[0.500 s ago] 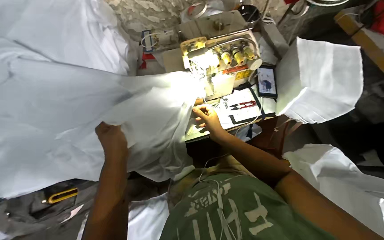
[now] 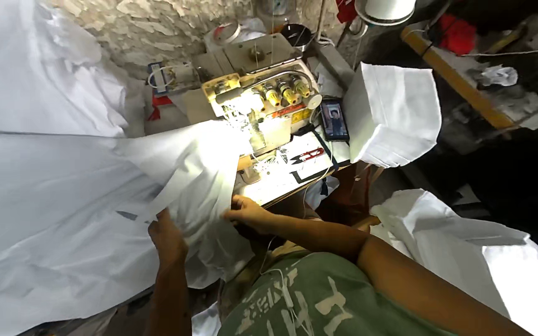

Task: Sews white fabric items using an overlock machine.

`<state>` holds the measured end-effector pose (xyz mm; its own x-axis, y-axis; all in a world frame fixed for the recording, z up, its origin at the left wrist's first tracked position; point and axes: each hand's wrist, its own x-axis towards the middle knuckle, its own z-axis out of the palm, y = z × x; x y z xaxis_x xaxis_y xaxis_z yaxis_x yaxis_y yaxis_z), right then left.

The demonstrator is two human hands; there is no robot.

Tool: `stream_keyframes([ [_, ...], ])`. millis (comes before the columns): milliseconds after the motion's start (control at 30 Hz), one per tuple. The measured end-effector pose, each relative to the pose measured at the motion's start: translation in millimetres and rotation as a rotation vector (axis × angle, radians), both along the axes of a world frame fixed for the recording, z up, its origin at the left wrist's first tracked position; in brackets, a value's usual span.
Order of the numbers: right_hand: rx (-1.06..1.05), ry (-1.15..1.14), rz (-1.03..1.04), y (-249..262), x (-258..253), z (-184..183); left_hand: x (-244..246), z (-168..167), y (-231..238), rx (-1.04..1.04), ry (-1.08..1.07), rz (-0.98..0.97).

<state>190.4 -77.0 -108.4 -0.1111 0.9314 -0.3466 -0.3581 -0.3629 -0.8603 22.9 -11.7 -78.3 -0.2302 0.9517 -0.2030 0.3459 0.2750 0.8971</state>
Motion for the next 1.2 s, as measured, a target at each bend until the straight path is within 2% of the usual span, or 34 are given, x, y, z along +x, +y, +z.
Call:
stream_keyframes([
  [100,-0.039,0.2,0.04,-8,5,6,7,-2,-3,0.049,-0.013,-0.013],
  [167,-0.042,0.214,0.0,-7,14,9,7,-2,-3,0.128,-0.026,-0.007],
  [267,0.014,0.084,-0.182,12,31,23,3,-10,-1,0.229,-0.031,-0.011],
  [333,-0.041,0.019,-0.332,34,36,32,6,-11,-4,0.256,-0.039,0.01],
  [433,0.001,-0.175,-0.458,46,29,21,6,-16,-10,0.32,-0.052,0.054],
  [500,0.067,-0.241,-0.487,38,25,13,-4,-25,-9,0.467,-0.11,0.007],
  [600,0.064,-0.117,-0.341,8,21,9,-26,-27,4,0.654,-0.124,-0.2],
  [700,0.031,0.041,-0.123,-13,20,11,-32,-21,20,0.715,-0.118,-0.235],
  [767,0.005,0.187,-0.062,-16,26,14,-31,-18,30,0.777,-0.102,-0.267],
  [867,0.033,0.364,0.01,-33,50,27,-29,-16,40,0.669,-0.089,-0.223],
  [967,0.066,0.357,0.067,-48,78,19,-19,-19,40,0.437,-0.01,-0.071],
  [1100,-0.005,0.333,0.106,-66,97,4,-31,-52,57,0.567,0.276,-0.262],
  [1200,-0.026,0.227,0.085,-74,104,3,-32,-62,60,0.622,0.385,-0.279],
])
